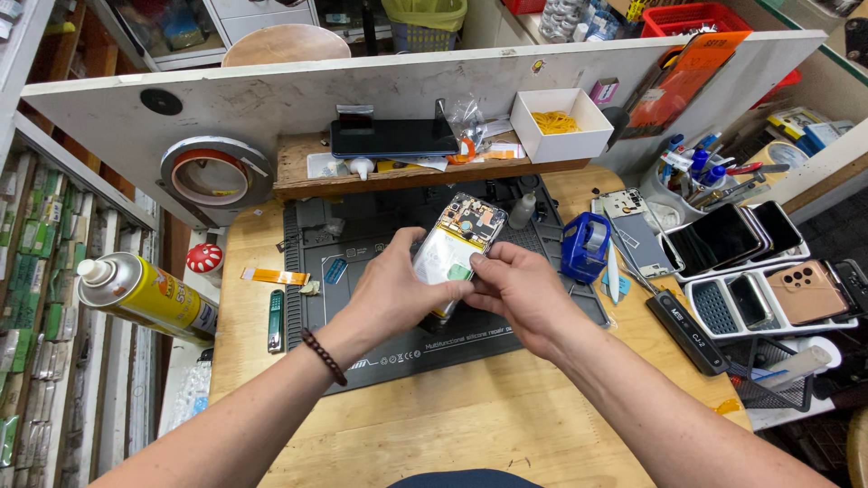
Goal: The person disassembles a smartphone by removing the back cover and detaching internal components. They use a plastic pry tool and tweezers to separate the screen and disconnect a ribbon cable. The person then reassembles the phone by reconnecting the cable and placing the back cover back on.
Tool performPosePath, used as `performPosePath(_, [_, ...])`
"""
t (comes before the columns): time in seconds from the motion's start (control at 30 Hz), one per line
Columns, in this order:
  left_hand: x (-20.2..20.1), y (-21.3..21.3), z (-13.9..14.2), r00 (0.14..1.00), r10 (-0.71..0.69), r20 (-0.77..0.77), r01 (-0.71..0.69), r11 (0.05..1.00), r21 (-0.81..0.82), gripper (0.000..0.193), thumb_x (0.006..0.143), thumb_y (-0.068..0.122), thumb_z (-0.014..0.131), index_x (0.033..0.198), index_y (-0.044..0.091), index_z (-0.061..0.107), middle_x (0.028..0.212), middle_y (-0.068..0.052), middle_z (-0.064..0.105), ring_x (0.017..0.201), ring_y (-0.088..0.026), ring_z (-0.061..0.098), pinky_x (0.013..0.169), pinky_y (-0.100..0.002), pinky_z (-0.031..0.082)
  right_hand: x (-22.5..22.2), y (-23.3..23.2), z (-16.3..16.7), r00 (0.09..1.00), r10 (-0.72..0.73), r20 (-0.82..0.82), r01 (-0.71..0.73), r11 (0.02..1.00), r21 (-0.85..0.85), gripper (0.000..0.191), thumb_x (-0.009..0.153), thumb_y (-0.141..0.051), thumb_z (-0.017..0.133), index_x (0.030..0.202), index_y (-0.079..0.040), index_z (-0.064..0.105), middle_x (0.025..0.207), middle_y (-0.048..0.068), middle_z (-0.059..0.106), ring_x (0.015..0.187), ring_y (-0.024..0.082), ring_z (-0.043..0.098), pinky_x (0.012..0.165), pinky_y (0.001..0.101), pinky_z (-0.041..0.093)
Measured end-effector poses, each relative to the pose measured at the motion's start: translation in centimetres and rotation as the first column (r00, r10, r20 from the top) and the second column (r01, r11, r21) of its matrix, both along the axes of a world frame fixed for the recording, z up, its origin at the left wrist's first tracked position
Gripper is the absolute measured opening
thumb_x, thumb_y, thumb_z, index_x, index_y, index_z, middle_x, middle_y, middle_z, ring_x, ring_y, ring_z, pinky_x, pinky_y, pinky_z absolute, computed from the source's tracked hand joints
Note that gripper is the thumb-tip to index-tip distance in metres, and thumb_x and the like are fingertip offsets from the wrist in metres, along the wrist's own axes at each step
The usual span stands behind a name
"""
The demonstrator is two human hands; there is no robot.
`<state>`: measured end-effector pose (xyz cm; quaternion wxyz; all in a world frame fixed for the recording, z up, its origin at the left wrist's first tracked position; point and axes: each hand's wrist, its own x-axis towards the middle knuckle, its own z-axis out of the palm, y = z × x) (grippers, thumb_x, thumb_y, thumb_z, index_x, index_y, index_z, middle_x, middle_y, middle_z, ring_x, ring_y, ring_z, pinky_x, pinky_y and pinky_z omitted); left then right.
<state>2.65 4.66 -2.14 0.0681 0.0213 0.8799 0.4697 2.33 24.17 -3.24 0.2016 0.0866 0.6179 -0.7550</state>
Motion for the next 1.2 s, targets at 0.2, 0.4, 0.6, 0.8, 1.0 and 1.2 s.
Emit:
performPosePath(0.2, [-0.8, -2.8, -1.1, 0.876, -0.245, 0.416, -0.116, 0.73, 0.674, 0.032, 0.092, 0.017, 0.067, 0.121, 0.003, 0.069, 0.106, -0.007, 0.076, 0.091, -0.014, 0.071, 0.077, -0.03, 0.056, -0.1, 0.4, 0.7, 1.0, 0.027, -0.009, -0.027, 0.999, 0.036, 0.018, 0.1, -0.018, 0.058, 0.111, -0.006, 0.064, 0.104, 0.006, 0.074, 0.094, 0.015, 0.071, 0.084, 0.0334, 0.057])
performPosePath(0.4, [-0.3, -3.5, -0.8, 0.862, -0.292, 0.415, -0.15, 0.635, 0.757, 0.03, 0.095, 0.014, 0.063, 0.123, 0.003, 0.067, 0.107, -0.008, 0.074, 0.092, -0.015, 0.072, 0.082, -0.033, 0.06, 0.0, -0.1, 2.0, 0.995, 0.037, -0.088, -0.036, 0.999, 0.015, 0.027, 0.098, -0.021, 0.06, 0.119, -0.005, 0.065, 0.104, 0.005, 0.074, 0.092, 0.014, 0.069, 0.083, 0.0342, 0.058])
performPosePath(0.6, [-0.2, -3.4, 0.2, 0.872, -0.27, 0.408, -0.169, 0.615, 0.77, 0.032, 0.094, 0.014, 0.063, 0.125, 0.004, 0.067, 0.108, -0.008, 0.075, 0.094, -0.016, 0.073, 0.084, -0.035, 0.061, -0.5, -0.1, 2.3, 0.99, -0.022, -0.14, 0.017, 0.999, -0.037, 0.029, 0.1, -0.025, 0.058, 0.121, -0.006, 0.067, 0.104, 0.002, 0.072, 0.09, 0.012, 0.066, 0.08, 0.033, 0.055])
performPosePath(0.8, [-0.3, -2.6, 0.2, 0.864, -0.293, 0.41, -0.163, 0.607, 0.778, 0.03, 0.096, 0.012, 0.062, 0.124, 0.003, 0.066, 0.108, -0.008, 0.074, 0.094, -0.016, 0.072, 0.085, -0.035, 0.06, -1.6, 1.0, 2.6, 0.988, -0.056, -0.143, 0.043, 0.995, -0.091, 0.027, 0.099, -0.021, 0.06, 0.119, -0.005, 0.067, 0.104, 0.004, 0.073, 0.09, 0.014, 0.068, 0.081, 0.0341, 0.055])
performPosePath(1.0, [-0.6, -2.1, 0.0, 0.852, -0.302, 0.427, -0.178, 0.6, 0.78, 0.03, 0.096, 0.011, 0.061, 0.125, 0.003, 0.066, 0.109, -0.008, 0.075, 0.095, -0.016, 0.073, 0.085, -0.035, 0.06, -1.6, 1.5, 2.2, 0.988, -0.072, -0.135, 0.058, 0.993, -0.104, 0.029, 0.098, -0.02, 0.059, 0.121, -0.004, 0.068, 0.105, 0.005, 0.073, 0.091, 0.014, 0.068, 0.083, 0.0343, 0.055])
performPosePath(1.2, [-0.9, -2.0, -0.7, 0.852, -0.283, 0.44, -0.187, 0.62, 0.762, 0.031, 0.095, 0.011, 0.06, 0.124, 0.004, 0.066, 0.109, -0.008, 0.075, 0.095, -0.017, 0.073, 0.084, -0.035, 0.061, -1.4, 1.4, 1.8, 0.987, -0.092, -0.134, 0.078, 0.991, -0.108, 0.028, 0.098, -0.019, 0.06, 0.121, -0.005, 0.068, 0.104, 0.005, 0.073, 0.09, 0.015, 0.069, 0.082, 0.0348, 0.056])
